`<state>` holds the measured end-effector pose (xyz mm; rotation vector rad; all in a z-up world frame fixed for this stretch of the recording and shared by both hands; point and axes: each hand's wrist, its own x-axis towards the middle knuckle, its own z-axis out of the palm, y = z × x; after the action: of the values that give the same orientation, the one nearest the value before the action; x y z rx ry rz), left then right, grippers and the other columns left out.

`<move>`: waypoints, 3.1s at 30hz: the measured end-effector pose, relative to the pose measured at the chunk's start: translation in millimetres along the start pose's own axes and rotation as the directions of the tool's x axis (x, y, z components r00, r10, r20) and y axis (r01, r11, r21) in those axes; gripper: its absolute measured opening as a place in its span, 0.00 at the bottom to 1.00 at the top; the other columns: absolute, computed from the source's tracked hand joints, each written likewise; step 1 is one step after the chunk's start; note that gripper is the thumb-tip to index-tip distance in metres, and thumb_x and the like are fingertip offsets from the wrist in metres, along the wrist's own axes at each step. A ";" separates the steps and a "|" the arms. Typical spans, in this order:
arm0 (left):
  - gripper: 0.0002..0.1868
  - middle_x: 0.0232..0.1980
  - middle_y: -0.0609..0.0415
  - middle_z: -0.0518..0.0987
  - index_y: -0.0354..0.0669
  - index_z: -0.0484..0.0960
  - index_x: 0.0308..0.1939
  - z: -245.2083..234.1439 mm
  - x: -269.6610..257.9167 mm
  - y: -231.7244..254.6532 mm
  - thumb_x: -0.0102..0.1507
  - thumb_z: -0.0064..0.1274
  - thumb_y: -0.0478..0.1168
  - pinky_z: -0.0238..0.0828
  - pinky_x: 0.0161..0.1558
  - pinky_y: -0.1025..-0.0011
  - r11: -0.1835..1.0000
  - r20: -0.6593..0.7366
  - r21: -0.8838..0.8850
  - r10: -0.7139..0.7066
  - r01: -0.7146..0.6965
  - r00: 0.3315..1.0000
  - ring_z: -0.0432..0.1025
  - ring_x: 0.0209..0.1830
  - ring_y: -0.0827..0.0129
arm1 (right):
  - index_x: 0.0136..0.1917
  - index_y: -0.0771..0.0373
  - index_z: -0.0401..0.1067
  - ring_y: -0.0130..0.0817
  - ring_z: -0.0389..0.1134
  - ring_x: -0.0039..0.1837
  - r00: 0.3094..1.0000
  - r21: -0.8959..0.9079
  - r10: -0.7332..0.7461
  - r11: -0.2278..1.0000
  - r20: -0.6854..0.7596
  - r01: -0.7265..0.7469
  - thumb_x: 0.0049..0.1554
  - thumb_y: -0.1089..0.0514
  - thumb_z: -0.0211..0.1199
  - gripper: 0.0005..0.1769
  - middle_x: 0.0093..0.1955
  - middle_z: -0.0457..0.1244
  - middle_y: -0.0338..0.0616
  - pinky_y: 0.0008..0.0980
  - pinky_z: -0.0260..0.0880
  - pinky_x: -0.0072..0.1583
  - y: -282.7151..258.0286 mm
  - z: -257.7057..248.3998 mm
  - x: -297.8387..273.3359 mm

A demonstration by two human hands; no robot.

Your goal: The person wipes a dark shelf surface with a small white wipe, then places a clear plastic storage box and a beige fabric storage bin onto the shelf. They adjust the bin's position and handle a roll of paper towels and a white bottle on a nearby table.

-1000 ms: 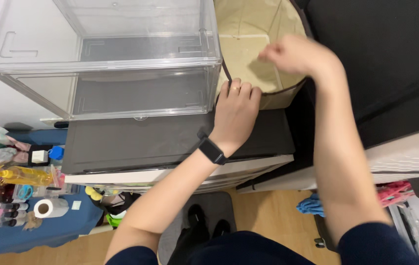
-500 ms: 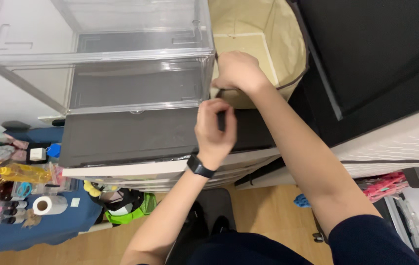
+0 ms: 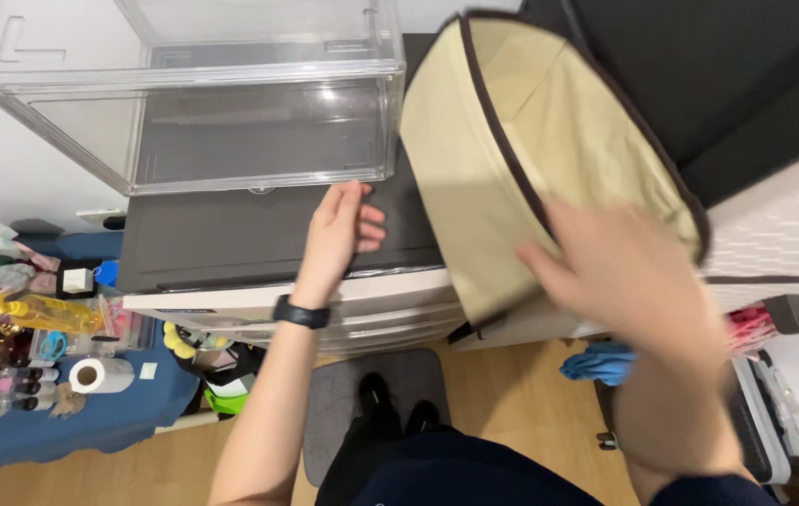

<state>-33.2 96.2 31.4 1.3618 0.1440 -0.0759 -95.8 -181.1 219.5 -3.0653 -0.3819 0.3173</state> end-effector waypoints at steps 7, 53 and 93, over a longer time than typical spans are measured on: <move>0.37 0.49 0.46 0.83 0.39 0.73 0.64 -28.7 -29.3 -5.6 0.69 0.31 0.66 0.82 0.37 0.64 0.874 0.398 -0.130 -0.386 0.468 0.832 0.80 0.42 0.65 | 0.57 0.43 0.79 0.34 0.71 0.34 0.949 0.024 -0.312 0.949 -0.036 0.313 0.52 0.45 0.66 0.18 0.31 0.68 0.32 0.35 0.70 0.36 76.5 1.8 -133.9; 0.31 0.63 0.46 0.73 0.43 0.61 0.71 81.4 6.0 -43.6 0.66 0.41 0.51 0.72 0.58 0.52 0.958 -0.090 -0.283 -0.063 0.035 0.994 0.70 0.60 0.52 | 0.82 0.68 0.50 0.33 0.56 0.76 0.783 0.859 0.404 0.015 -0.473 0.512 0.68 0.60 0.57 0.34 0.77 0.56 0.45 0.31 0.55 0.75 72.7 213.7 83.2; 0.19 0.37 0.45 0.78 0.36 0.70 0.54 94.0 81.8 27.3 0.59 0.52 0.29 0.76 0.28 0.62 0.178 0.192 0.917 0.587 -0.357 0.786 0.78 0.30 0.52 | 0.55 0.64 0.71 0.54 0.65 0.66 0.757 0.364 0.196 0.930 -0.623 0.059 0.50 0.68 0.73 0.20 0.76 0.53 0.54 0.44 0.70 0.60 59.0 69.4 161.3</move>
<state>57.0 12.3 64.7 2.5632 -0.2314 0.6588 57.0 -197.8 116.2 -2.5867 -0.1406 -0.6159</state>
